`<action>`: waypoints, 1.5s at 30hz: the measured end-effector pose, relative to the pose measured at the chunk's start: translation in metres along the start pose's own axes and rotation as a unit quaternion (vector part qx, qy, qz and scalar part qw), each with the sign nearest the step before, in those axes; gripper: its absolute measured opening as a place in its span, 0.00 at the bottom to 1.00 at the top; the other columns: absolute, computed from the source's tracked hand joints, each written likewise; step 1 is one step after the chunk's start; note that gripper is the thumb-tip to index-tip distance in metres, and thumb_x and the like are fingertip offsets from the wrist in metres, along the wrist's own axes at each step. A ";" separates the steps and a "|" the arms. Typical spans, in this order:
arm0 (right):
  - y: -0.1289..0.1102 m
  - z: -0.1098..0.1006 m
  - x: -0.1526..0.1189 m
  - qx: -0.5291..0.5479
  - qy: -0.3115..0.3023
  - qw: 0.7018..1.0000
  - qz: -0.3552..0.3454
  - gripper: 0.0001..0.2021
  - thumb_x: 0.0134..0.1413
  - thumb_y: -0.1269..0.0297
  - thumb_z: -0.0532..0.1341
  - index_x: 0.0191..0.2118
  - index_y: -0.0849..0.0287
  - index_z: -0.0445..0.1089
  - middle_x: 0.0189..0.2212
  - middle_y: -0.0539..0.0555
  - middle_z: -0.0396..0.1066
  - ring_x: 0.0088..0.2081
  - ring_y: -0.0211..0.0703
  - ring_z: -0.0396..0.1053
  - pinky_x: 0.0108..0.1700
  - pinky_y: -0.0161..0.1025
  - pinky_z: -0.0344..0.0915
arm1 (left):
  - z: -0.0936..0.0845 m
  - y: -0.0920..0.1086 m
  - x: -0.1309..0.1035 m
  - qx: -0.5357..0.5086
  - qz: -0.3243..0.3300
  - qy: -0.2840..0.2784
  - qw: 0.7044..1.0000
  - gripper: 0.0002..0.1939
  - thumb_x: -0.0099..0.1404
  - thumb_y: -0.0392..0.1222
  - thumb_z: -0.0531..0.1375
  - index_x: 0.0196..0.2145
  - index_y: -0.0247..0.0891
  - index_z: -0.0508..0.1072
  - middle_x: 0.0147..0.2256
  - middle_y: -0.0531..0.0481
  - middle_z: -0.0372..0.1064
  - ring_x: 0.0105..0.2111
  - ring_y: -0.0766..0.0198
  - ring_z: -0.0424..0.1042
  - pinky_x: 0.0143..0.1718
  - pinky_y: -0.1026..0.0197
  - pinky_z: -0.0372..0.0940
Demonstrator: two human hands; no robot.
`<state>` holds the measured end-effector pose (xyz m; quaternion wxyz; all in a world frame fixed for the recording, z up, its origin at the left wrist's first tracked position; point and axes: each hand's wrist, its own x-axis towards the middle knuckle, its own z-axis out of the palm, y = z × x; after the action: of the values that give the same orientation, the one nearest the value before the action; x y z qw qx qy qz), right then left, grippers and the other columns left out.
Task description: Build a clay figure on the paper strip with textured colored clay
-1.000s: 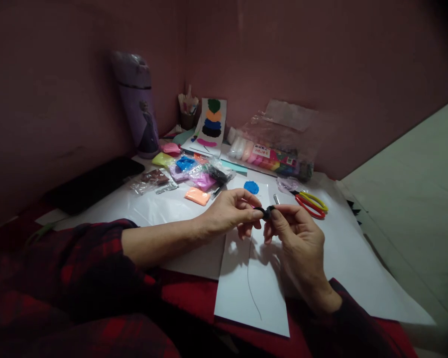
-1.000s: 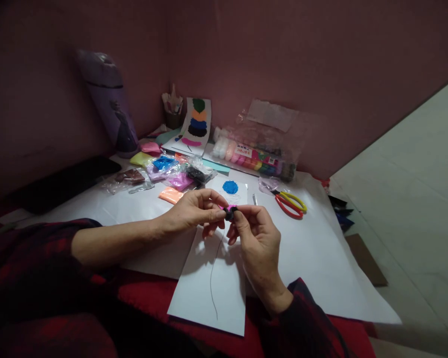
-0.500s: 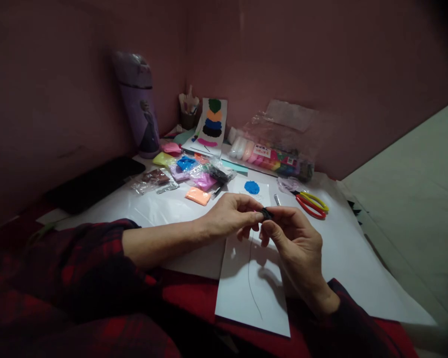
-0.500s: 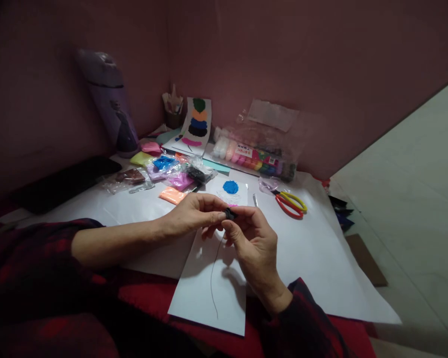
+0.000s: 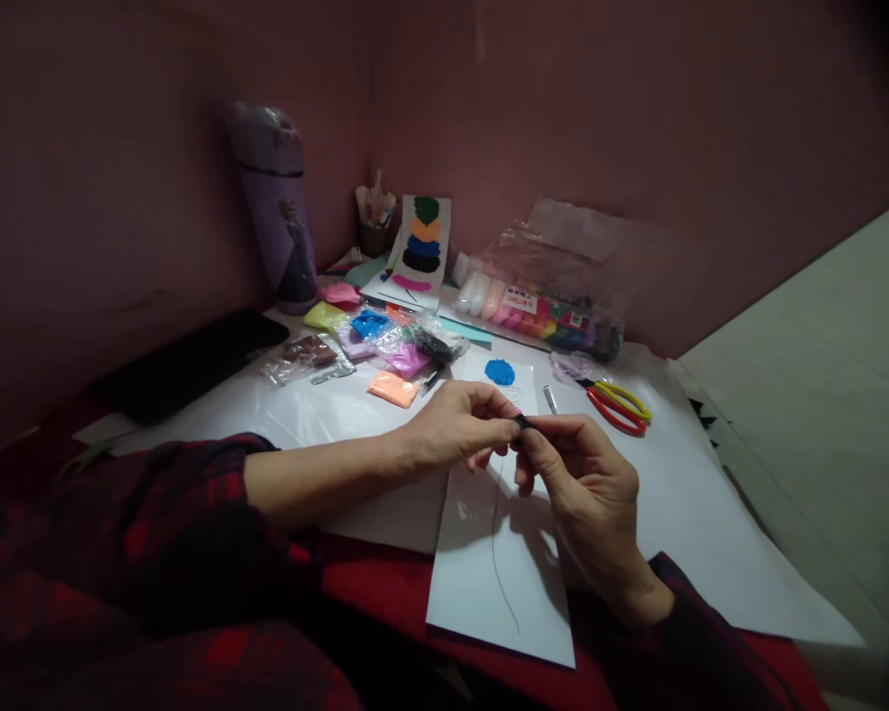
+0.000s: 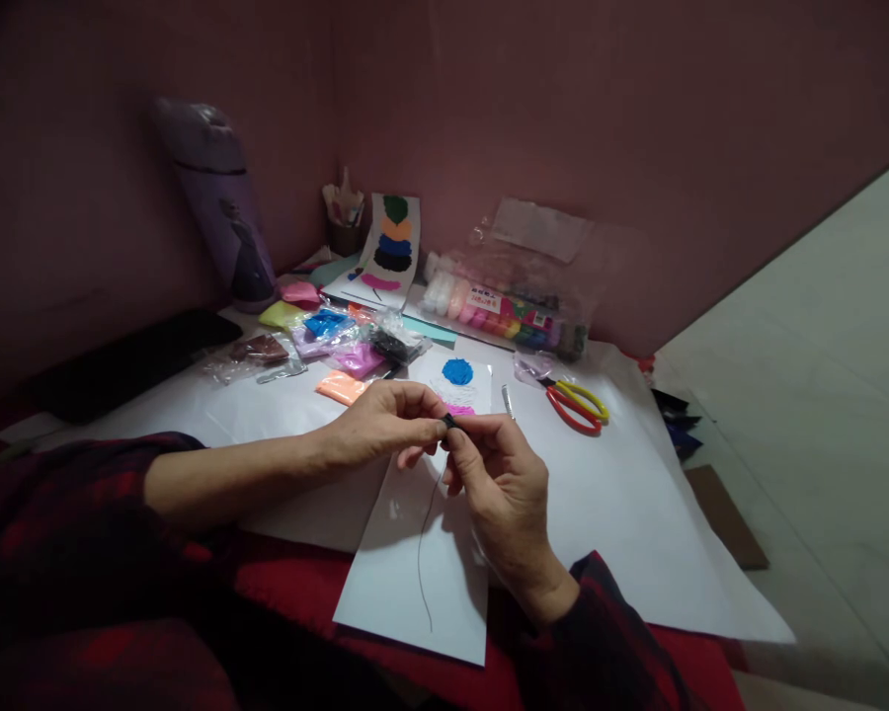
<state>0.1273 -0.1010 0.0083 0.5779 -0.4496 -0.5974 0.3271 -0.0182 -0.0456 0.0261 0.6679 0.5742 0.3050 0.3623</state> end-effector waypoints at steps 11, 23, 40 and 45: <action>0.008 -0.005 0.010 0.070 0.091 0.991 0.073 0.05 0.51 0.66 0.66 0.33 0.60 0.70 0.19 0.47 0.71 0.16 0.33 0.64 0.17 0.31 0.62 | -0.001 0.001 0.000 -0.031 -0.008 0.025 0.999 0.04 0.56 0.35 0.61 0.27 0.32 0.68 0.17 0.55 0.65 0.12 0.74 0.61 0.15 0.70 0.55; 0.006 -0.004 0.009 0.047 0.080 0.994 0.063 0.07 0.53 0.63 0.66 0.34 0.59 0.70 0.20 0.47 0.70 0.18 0.32 0.64 0.18 0.30 0.64 | -0.004 -0.005 0.001 -0.055 0.007 -0.006 0.998 0.10 0.54 0.39 0.64 0.30 0.30 0.69 0.19 0.54 0.67 0.13 0.73 0.62 0.15 0.68 0.58; -0.001 -0.001 0.000 0.006 0.012 1.000 0.011 0.06 0.52 0.67 0.67 0.35 0.59 0.71 0.21 0.46 0.69 0.19 0.32 0.65 0.19 0.30 0.63 | -0.006 -0.012 0.006 -0.029 0.002 -0.054 0.998 0.17 0.52 0.47 0.66 0.30 0.32 0.66 0.20 0.55 0.67 0.13 0.73 0.64 0.13 0.70 0.58; 0.001 0.000 0.000 -0.001 0.005 1.000 0.008 0.05 0.52 0.68 0.66 0.36 0.59 0.71 0.24 0.48 0.70 0.20 0.32 0.65 0.20 0.31 0.63 | -0.006 -0.011 0.005 -0.020 -0.001 -0.040 0.999 0.13 0.53 0.43 0.65 0.28 0.32 0.66 0.20 0.55 0.66 0.13 0.73 0.63 0.13 0.70 0.58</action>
<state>0.1279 -0.1004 0.0078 0.5778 -0.4571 -0.5908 0.3289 -0.0187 -0.0387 0.0139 0.6915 0.5742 0.2711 0.3446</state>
